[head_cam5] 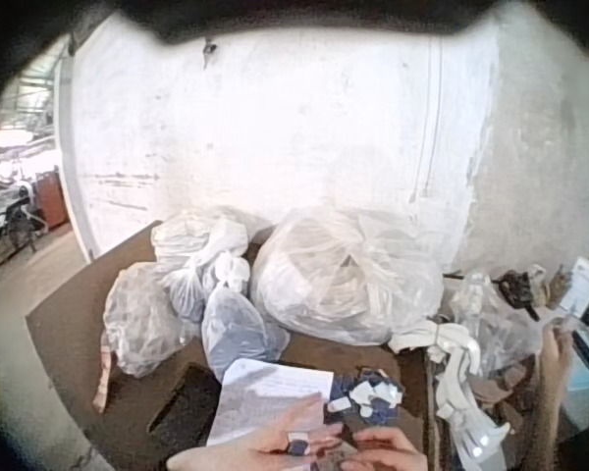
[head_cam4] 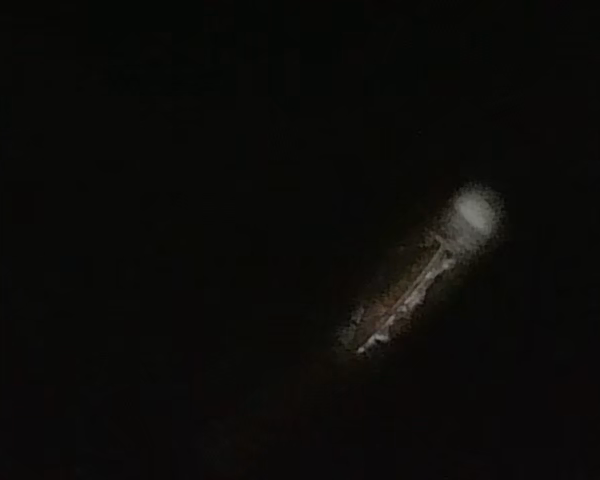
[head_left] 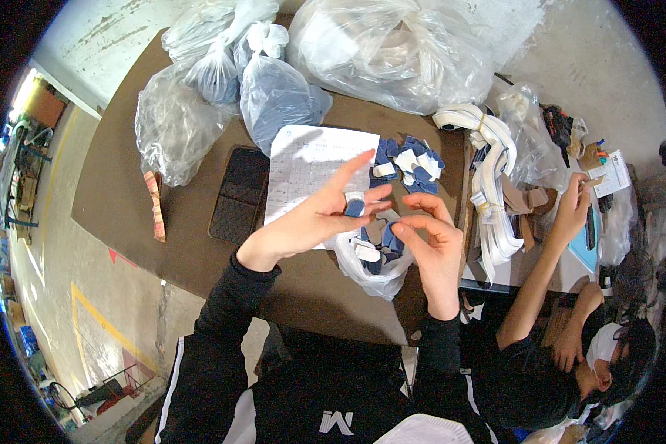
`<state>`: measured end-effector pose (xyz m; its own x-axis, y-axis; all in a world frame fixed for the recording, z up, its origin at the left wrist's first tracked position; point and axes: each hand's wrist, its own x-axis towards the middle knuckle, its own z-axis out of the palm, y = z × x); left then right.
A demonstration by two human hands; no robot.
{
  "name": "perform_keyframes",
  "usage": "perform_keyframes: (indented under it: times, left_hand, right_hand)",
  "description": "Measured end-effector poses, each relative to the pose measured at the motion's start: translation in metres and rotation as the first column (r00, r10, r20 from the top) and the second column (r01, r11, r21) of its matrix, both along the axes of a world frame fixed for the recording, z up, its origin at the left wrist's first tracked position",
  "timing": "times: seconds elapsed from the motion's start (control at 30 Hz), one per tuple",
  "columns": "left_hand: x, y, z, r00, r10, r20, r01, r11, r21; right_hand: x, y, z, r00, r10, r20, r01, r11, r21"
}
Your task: The person handles brown leather-like strips and green plastic parts on a cluttered table, then walks to another table and sorts small blue and white plastic pieces from a bag onto a sheet of paper. The person places the sorted pieces into a small plastic bag.
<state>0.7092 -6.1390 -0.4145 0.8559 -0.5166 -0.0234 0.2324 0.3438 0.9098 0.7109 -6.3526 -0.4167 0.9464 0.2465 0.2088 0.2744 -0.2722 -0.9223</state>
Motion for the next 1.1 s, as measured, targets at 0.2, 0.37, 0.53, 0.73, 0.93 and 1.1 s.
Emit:
perform_keyframes:
  times: [0.2, 0.37, 0.53, 0.73, 0.93, 1.1]
  left_hand:
    - [-0.003, -0.004, -0.003, 0.989, -0.019, 0.148, 0.013, 0.999, 0.042]
    - [-0.010, -0.009, -0.002, 0.981, -0.037, 0.192, 0.018, 0.995, 0.100]
    - [-0.002, 0.015, -0.008, 0.803, -0.214, 0.557, -0.314, 0.642, 0.700]
    - [-0.007, 0.005, -0.005, 0.892, -0.156, 0.424, -0.255, 0.601, 0.758]
    - [-0.010, 0.007, 0.017, 0.902, -0.093, 0.421, -0.182, 0.803, 0.568]
    - [-0.006, 0.003, 0.000, 0.873, -0.137, 0.468, -0.225, 0.739, 0.635]
  right_hand:
    - [0.001, 0.016, 0.009, 0.993, 0.027, 0.111, -0.016, 0.995, -0.096]
    - [-0.002, 0.011, 0.004, 0.995, 0.045, 0.086, -0.042, 0.999, -0.034]
    - [-0.008, -0.020, -0.002, 0.993, 0.067, 0.102, -0.021, 0.917, -0.399]
    - [-0.014, -0.023, 0.007, 0.978, 0.024, -0.205, -0.085, 0.953, -0.292]
    - [-0.017, -0.029, 0.049, 0.997, 0.018, -0.070, -0.040, 0.941, -0.336]
    - [0.045, -0.029, 0.010, 0.985, -0.150, 0.089, 0.171, 0.930, -0.325]
